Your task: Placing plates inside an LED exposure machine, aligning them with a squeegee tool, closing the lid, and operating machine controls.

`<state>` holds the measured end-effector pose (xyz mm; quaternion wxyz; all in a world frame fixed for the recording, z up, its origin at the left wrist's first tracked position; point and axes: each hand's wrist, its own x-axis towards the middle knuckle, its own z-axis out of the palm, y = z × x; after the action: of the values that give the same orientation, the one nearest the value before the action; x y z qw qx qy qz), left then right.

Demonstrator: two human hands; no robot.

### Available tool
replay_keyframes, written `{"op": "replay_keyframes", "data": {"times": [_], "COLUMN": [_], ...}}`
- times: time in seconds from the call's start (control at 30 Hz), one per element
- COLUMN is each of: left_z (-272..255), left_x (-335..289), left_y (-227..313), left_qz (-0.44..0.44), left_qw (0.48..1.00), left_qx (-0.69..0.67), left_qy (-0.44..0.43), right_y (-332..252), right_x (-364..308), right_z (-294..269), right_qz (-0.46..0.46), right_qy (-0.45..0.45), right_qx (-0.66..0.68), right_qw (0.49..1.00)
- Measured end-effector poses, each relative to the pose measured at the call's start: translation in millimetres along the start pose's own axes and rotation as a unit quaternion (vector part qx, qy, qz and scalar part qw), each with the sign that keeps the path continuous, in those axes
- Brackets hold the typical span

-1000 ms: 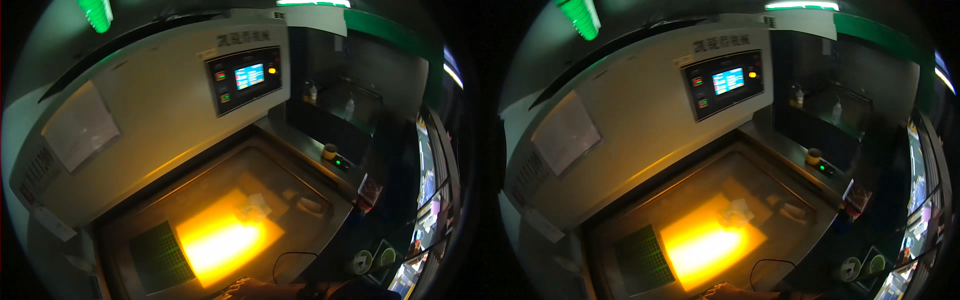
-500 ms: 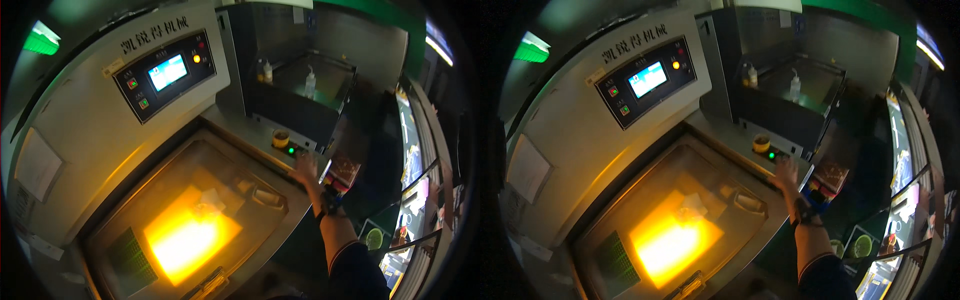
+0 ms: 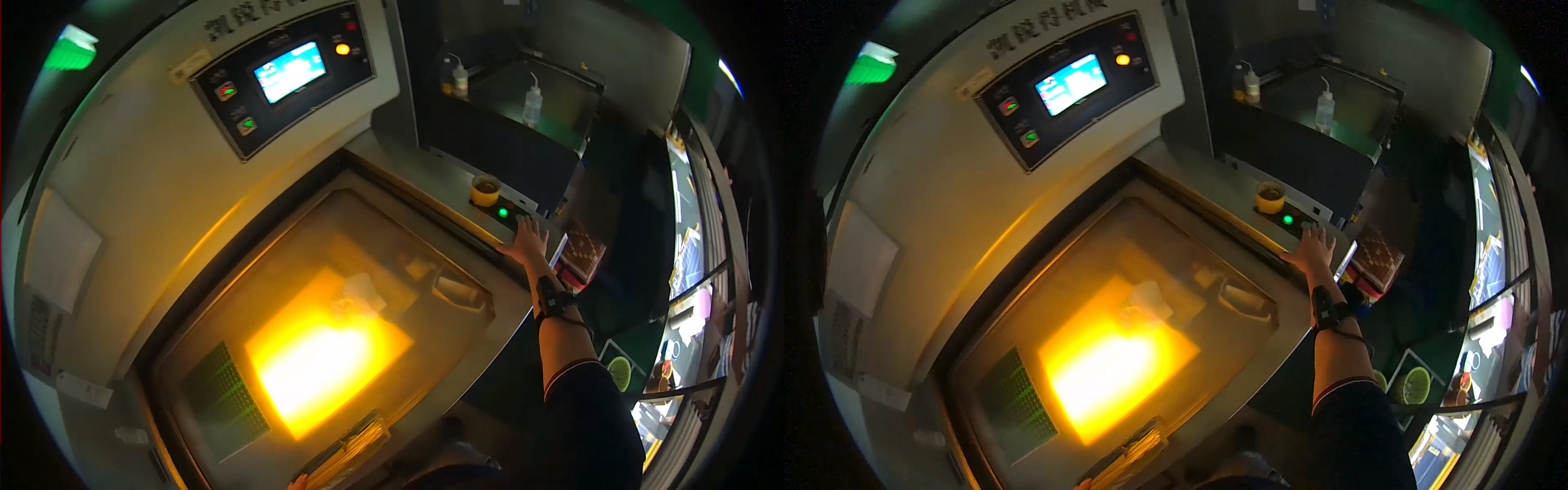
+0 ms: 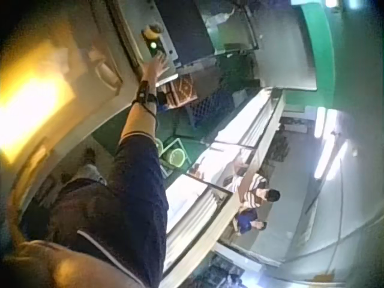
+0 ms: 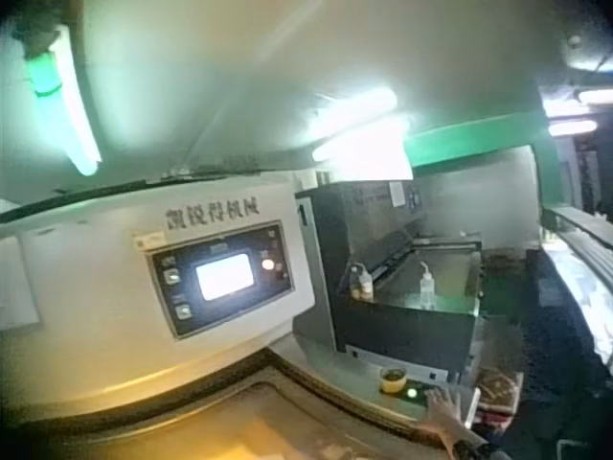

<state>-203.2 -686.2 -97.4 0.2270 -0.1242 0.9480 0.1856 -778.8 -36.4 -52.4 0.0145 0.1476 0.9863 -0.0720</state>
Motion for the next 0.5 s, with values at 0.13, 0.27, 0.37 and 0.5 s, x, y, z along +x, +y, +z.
{"op": "replay_keyframes", "data": {"times": [0.13, 0.27, 0.37, 0.5], "left_z": [-10, -6, -21, -64], "left_x": [5, -21, -16, 21], "left_y": [20, -40, -120, -228], "left_qz": [-0.037, 0.021, 0.01, -0.045], "left_qw": [0.999, 1.0, 0.999, 0.996], "left_qx": [-0.01, 0.004, 0.027, 0.077], "left_qy": [-0.024, 0.022, 0.016, 0.016], "right_y": [-17, -51, -46, -22], "right_x": [-36, -221, -397, -594], "right_z": [38, 106, 132, 173], "right_qz": [-0.032, -0.275, -0.416, -0.134], "right_qy": [0.07, 0.208, -0.074, -0.26], "right_qx": [-0.012, -0.067, -0.087, 0.056], "right_qw": [0.997, 0.936, 0.902, 0.955]}}
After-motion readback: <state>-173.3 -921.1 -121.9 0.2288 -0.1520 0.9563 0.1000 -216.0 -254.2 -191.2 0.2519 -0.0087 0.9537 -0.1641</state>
